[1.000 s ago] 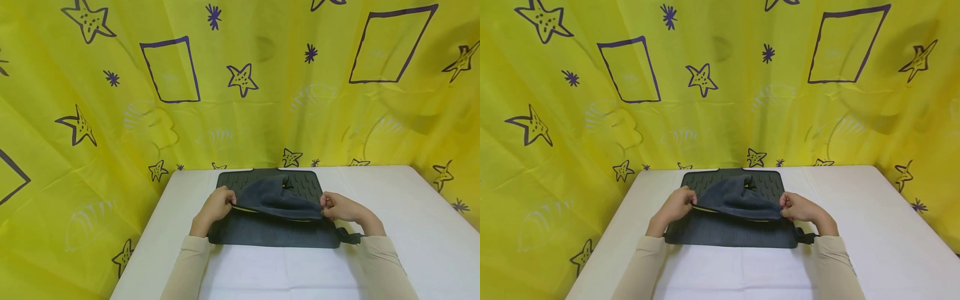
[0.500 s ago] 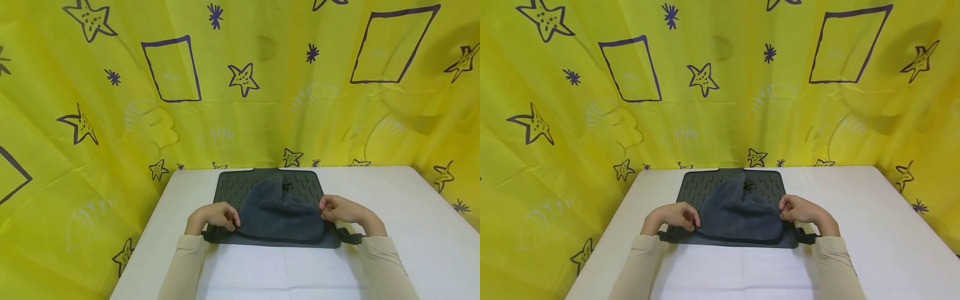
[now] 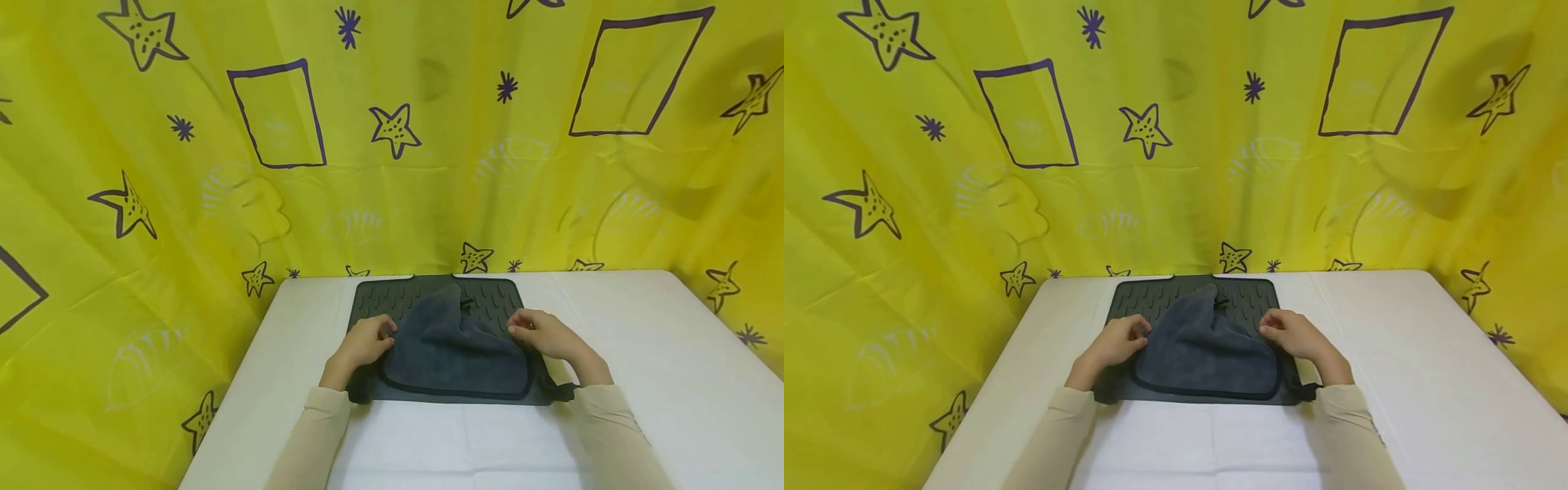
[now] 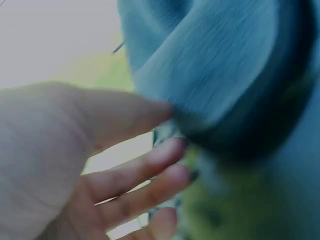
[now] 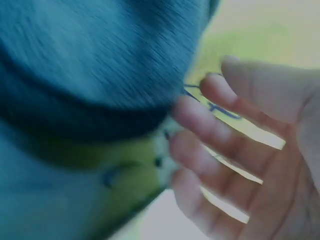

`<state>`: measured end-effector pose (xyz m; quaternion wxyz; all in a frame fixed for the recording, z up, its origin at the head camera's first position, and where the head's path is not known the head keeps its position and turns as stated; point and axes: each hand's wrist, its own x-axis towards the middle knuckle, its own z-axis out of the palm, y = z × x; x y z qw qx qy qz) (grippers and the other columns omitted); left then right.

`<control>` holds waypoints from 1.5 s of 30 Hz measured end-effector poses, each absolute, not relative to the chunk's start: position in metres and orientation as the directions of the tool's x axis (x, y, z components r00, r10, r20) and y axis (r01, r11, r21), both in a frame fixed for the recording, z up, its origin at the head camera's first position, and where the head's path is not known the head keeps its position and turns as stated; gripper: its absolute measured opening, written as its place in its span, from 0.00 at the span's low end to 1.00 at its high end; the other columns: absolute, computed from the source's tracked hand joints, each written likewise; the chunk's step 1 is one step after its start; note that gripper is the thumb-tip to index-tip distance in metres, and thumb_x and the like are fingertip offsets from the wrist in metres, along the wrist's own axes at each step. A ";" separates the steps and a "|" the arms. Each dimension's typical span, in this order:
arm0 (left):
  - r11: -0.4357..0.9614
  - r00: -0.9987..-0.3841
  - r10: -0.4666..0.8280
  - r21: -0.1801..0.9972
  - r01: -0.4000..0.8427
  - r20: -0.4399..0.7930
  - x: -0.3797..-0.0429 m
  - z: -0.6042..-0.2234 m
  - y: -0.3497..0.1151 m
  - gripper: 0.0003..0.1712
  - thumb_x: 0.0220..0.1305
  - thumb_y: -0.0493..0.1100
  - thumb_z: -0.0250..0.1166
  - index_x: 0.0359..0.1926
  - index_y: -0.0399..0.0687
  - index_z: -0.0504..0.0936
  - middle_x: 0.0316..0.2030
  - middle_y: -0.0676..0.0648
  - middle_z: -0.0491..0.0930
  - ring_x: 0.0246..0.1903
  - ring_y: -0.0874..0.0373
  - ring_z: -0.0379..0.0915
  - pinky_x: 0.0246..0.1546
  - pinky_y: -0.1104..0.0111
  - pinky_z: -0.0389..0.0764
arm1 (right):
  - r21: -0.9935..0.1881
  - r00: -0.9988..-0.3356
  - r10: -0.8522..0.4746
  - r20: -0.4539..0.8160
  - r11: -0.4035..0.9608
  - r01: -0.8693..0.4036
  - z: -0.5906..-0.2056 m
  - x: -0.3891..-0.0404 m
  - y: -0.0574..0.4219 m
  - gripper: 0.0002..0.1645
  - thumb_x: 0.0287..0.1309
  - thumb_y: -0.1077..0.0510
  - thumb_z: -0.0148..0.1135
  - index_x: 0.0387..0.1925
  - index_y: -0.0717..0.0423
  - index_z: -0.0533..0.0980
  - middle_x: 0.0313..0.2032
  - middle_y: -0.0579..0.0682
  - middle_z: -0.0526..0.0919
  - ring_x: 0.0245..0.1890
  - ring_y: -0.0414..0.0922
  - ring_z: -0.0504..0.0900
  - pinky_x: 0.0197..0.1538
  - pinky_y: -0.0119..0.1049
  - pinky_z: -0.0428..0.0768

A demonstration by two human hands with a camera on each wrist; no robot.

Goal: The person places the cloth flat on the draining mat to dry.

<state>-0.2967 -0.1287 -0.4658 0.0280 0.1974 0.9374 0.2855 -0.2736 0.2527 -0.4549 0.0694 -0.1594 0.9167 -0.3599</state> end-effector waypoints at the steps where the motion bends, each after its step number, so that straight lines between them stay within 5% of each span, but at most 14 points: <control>1: 0.763 -0.928 0.364 0.547 0.345 0.078 -0.297 -0.468 -0.125 0.12 0.65 0.38 0.68 0.49 0.46 0.83 0.29 0.50 0.84 0.26 0.61 0.75 0.29 0.67 0.76 | -0.666 -0.944 -0.329 0.006 0.703 -0.249 -0.456 -0.275 0.249 0.12 0.71 0.56 0.59 0.47 0.62 0.79 0.40 0.54 0.85 0.41 0.49 0.81 0.45 0.47 0.81; 8: 0.812 -0.966 0.237 0.526 0.254 0.101 -0.296 -0.475 -0.107 0.19 0.64 0.41 0.71 0.55 0.44 0.82 0.32 0.49 0.85 0.28 0.59 0.78 0.30 0.65 0.78 | -0.618 -0.941 -0.337 -0.004 0.741 -0.263 -0.468 -0.279 0.228 0.25 0.67 0.56 0.65 0.60 0.67 0.75 0.34 0.51 0.83 0.33 0.44 0.78 0.37 0.39 0.77; 17: 0.837 -0.977 0.186 0.505 0.212 0.102 -0.294 -0.470 -0.108 0.08 0.58 0.38 0.72 0.41 0.46 0.88 0.25 0.52 0.81 0.24 0.60 0.73 0.26 0.67 0.72 | -0.573 -0.932 -0.346 0.110 0.744 -0.344 -0.479 -0.279 0.215 0.02 0.62 0.63 0.66 0.33 0.55 0.79 0.24 0.45 0.77 0.26 0.41 0.72 0.32 0.36 0.69; 24: 0.842 -0.974 0.216 0.493 0.219 0.063 -0.294 -0.463 -0.121 0.08 0.55 0.37 0.71 0.38 0.47 0.87 0.23 0.53 0.79 0.23 0.60 0.73 0.24 0.67 0.72 | -0.581 -0.947 -0.317 0.045 0.763 -0.283 -0.477 -0.278 0.212 0.14 0.60 0.59 0.70 0.44 0.62 0.79 0.27 0.48 0.80 0.28 0.42 0.75 0.34 0.37 0.73; 35: 0.849 -0.967 0.256 0.477 0.226 0.003 -0.293 -0.453 -0.132 0.06 0.55 0.38 0.73 0.35 0.48 0.86 0.22 0.53 0.77 0.23 0.59 0.72 0.26 0.66 0.71 | -0.574 -0.963 -0.266 -0.050 0.796 -0.191 -0.472 -0.276 0.208 0.07 0.58 0.61 0.69 0.29 0.60 0.80 0.26 0.49 0.80 0.29 0.45 0.75 0.35 0.39 0.73; 45: 0.867 -0.967 0.252 0.450 0.214 -0.027 -0.293 -0.455 -0.134 0.05 0.53 0.41 0.73 0.31 0.50 0.84 0.25 0.53 0.80 0.28 0.57 0.75 0.28 0.63 0.74 | -0.589 -0.951 -0.308 -0.014 0.771 -0.241 -0.468 -0.274 0.223 0.06 0.61 0.61 0.60 0.29 0.58 0.75 0.23 0.46 0.73 0.25 0.42 0.70 0.31 0.37 0.68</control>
